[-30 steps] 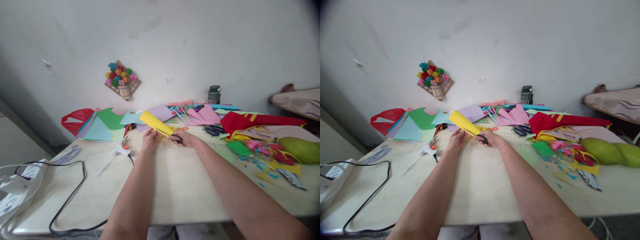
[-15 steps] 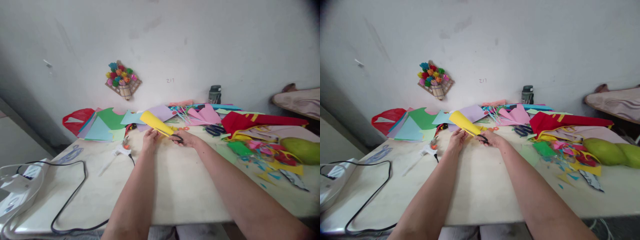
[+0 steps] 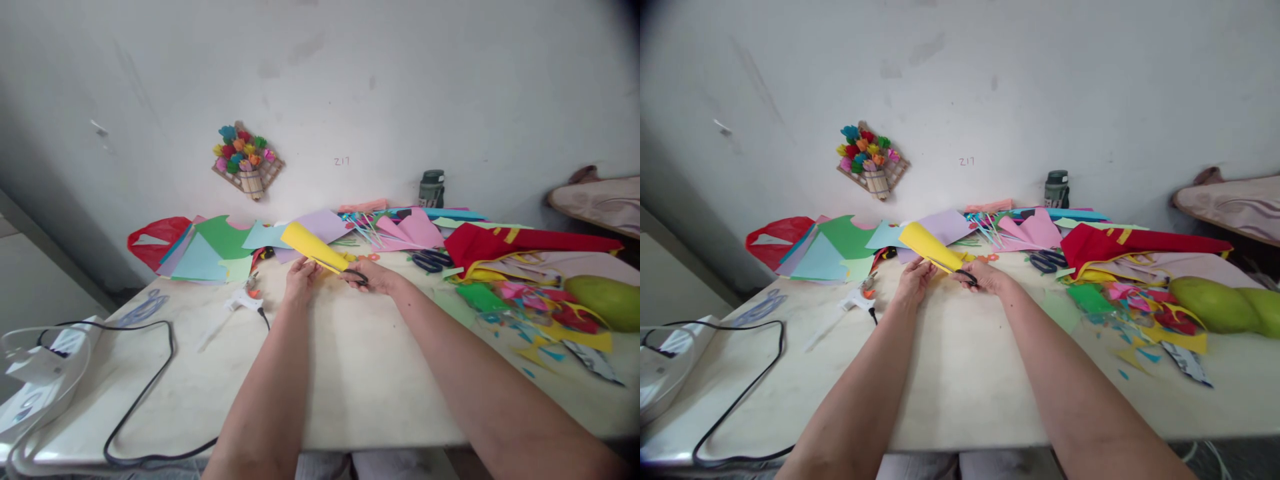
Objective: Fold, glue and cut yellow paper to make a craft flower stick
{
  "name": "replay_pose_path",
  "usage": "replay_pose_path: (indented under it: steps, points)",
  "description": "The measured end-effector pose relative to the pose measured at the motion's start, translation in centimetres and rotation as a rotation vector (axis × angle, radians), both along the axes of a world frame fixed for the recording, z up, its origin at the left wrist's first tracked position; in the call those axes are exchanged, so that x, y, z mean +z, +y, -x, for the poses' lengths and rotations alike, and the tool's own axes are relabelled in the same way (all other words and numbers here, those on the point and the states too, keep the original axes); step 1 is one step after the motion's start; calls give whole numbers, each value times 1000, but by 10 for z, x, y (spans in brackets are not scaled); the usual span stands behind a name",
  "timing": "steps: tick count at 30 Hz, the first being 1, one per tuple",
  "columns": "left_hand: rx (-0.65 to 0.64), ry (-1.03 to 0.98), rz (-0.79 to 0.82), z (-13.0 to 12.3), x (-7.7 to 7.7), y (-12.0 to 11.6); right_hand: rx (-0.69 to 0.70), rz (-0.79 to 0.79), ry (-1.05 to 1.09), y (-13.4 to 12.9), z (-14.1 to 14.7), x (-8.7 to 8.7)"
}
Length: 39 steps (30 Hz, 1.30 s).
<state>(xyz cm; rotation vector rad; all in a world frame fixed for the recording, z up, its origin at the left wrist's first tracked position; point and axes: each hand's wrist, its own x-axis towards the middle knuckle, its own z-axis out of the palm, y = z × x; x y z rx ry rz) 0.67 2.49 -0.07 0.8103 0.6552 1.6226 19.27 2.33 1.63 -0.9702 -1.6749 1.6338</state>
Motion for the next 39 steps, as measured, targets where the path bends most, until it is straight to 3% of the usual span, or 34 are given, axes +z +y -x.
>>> replay_pose_path:
  steps: [8,16,23,29,39]
  points:
    - [27,-19,4,3,0,1,44,23,-17,1,-1,0]
    - [29,-3,6,5,-3,2,105,-72,-140,1,-6,-1]
    - [74,-15,21,3,-3,2,-31,-149,-148,2,-5,-4]
    - [81,-37,0,3,-2,2,-46,-182,-140,-5,-1,5]
    - [27,-40,33,5,0,1,84,-120,-153,-2,-4,1]
